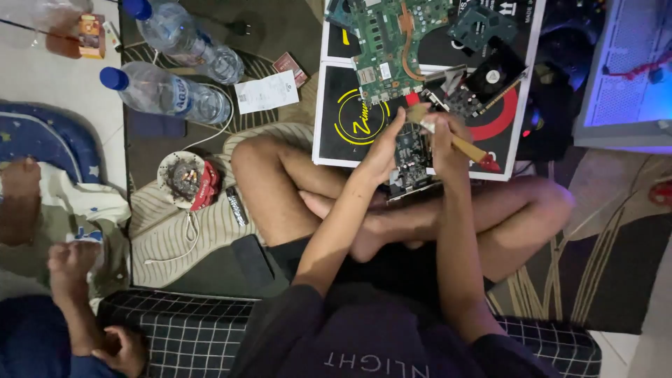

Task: The person is using a small brush to clean dust and debris from a computer circuit board.

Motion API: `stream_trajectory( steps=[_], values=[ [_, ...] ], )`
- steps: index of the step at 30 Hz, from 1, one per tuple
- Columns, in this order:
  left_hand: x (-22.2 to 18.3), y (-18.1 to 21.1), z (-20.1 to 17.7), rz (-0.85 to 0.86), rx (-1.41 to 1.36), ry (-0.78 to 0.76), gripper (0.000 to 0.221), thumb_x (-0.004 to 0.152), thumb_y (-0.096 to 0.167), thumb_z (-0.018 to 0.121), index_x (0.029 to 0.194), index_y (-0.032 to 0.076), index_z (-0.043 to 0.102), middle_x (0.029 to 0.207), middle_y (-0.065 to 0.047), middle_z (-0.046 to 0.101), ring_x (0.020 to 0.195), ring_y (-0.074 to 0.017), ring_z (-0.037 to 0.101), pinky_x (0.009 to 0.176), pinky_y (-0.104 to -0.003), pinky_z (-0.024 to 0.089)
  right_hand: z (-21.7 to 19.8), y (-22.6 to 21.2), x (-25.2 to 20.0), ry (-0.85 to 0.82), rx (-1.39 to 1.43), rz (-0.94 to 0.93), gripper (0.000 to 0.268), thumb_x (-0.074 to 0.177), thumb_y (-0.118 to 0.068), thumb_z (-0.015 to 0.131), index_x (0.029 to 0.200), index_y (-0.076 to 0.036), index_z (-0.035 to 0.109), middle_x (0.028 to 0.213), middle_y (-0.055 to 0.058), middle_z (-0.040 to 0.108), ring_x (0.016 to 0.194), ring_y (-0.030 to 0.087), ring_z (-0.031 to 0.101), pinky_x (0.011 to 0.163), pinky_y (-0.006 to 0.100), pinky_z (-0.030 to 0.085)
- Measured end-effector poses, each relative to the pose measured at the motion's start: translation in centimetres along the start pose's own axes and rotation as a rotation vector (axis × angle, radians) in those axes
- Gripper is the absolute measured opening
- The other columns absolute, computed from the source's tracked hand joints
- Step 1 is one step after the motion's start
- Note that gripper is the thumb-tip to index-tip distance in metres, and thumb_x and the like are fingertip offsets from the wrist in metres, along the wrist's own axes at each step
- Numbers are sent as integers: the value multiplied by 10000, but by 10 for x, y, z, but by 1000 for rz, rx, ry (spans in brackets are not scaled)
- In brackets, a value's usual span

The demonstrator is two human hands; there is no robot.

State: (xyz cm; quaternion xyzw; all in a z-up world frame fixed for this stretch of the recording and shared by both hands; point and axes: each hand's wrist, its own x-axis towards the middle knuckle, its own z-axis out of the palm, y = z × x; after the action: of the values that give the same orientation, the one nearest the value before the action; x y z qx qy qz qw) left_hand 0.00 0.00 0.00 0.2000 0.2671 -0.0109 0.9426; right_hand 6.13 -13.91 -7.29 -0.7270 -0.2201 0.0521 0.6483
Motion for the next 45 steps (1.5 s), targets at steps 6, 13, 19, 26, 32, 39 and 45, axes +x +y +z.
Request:
stream_trajectory(
  steps=[6,13,19,26,32,39,45],
  values=[
    [20,-13,-24,-21,-5,-14,450,943,442,723,997,-5,704,893,-182,729,781,-266,742,719,-384,635,-5,14,-8,-92,10,24,347,1109,-166,488,973,20,748,573,153,617,540,194,584,608,338,508],
    [26,-17,-31,22,98,-110,427,955,442,714,1199,92,730,1020,-111,752,841,-161,734,803,-342,615,-2,-4,-6,-103,-68,82,445,1113,-221,538,736,-27,673,496,116,553,440,214,525,546,342,469],
    [20,-15,-25,2,0,-119,376,949,345,725,1099,0,730,906,-166,746,706,-203,734,705,-368,644,-2,-7,-7,8,47,88,359,1123,-195,449,1022,32,708,608,121,605,516,145,552,586,302,460],
    [31,-21,-34,-23,17,-116,377,931,332,753,1078,-14,721,908,-204,743,746,-269,761,722,-418,652,-2,-3,-7,17,39,91,357,1113,-218,479,1067,33,729,695,170,671,483,156,552,495,276,406],
    [32,-21,-33,17,22,-163,377,966,322,704,1138,-14,699,920,-205,737,743,-276,755,712,-415,658,-5,15,-4,-39,78,127,423,1108,-271,478,954,-1,765,656,146,668,484,165,577,469,257,407],
    [23,-20,-30,39,48,-228,406,1001,323,659,1260,10,667,1026,-180,734,733,-238,711,702,-389,644,-6,25,-11,-46,71,161,418,1102,-307,499,962,-17,766,669,145,681,513,175,614,523,274,421],
    [20,-19,-21,16,-10,-112,331,922,286,771,1097,8,730,897,-166,746,696,-249,734,673,-412,645,-2,-8,-4,-38,53,89,410,1139,-238,472,919,-3,726,617,146,627,509,205,588,581,279,441]
  ],
)
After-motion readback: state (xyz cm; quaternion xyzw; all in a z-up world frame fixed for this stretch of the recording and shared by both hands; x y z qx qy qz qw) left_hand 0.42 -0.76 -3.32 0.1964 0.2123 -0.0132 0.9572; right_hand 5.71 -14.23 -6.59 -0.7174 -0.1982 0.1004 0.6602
